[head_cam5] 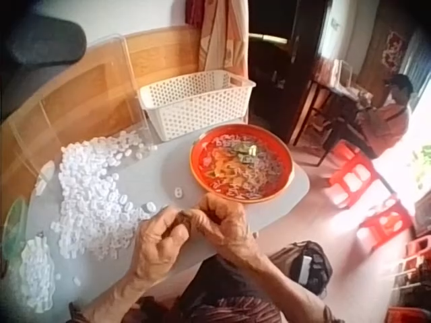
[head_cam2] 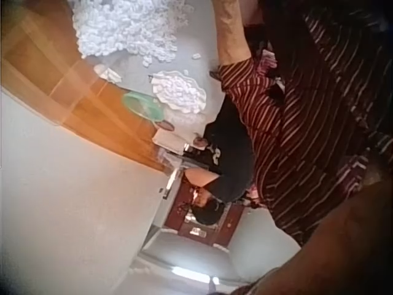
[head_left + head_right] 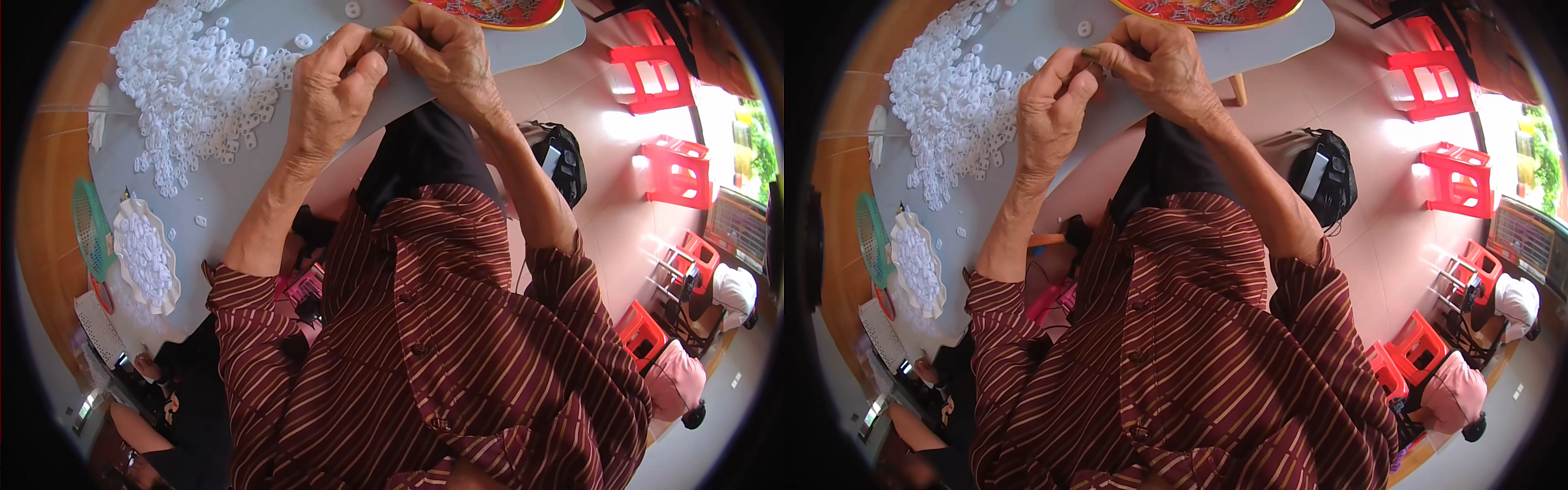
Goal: Manually assembling small white plastic rings with grey fasteners.
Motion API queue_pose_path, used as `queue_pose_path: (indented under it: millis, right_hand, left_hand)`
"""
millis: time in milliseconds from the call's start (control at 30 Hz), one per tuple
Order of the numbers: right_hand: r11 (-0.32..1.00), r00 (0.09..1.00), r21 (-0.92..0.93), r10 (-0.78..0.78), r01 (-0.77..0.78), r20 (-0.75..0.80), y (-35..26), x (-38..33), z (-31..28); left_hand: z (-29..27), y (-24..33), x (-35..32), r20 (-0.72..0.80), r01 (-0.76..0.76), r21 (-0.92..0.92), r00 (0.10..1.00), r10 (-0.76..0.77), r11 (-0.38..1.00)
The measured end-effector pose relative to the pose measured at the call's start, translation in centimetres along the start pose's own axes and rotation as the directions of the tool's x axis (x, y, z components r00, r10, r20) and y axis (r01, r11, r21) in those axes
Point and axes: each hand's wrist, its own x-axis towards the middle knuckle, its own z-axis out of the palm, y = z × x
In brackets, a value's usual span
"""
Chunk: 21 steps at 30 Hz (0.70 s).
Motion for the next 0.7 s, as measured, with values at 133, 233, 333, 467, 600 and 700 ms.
queue_pose_path:
  millis: [133,233,333,467,600,700]
  right_hand:
    - [0.986,0.982,0.061,0.145,-0.153,0.119,-0.2,0.3,-0.9]
    - [0.989,0.984,0.066,0.124,-0.133,0.126,-0.4,0.3,-1.1]
    - [0.993,0.985,0.061,0.086,-0.096,0.151,-0.3,0.4,-1.3]
    - [0.990,0.985,0.112,0.063,-0.082,0.162,-0.4,0.4,-1.4]
    - [0.984,0.982,0.137,0.096,-0.119,0.162,-0.6,0.3,-1.4]
    - [0.980,0.980,0.149,0.108,-0.134,0.167,-0.7,0.3,-1.4]
  left_hand:
    - [0.0,-0.6,0.1,0.068,0.130,-0.258,0.991,-0.116,0.957]
    - [0.1,-1.0,0.1,0.086,0.167,-0.386,0.986,-0.144,0.907]
    - [0.1,-1.1,0.1,0.090,0.182,-0.429,0.983,-0.158,0.885]
    - [0.0,-0.9,0.2,0.090,0.183,-0.436,0.983,-0.160,0.881]
    - [0.1,-0.6,0.2,0.077,0.179,-0.435,0.984,-0.161,0.883]
    - [0.0,-0.7,0.1,0.077,0.185,-0.432,0.983,-0.168,0.883]
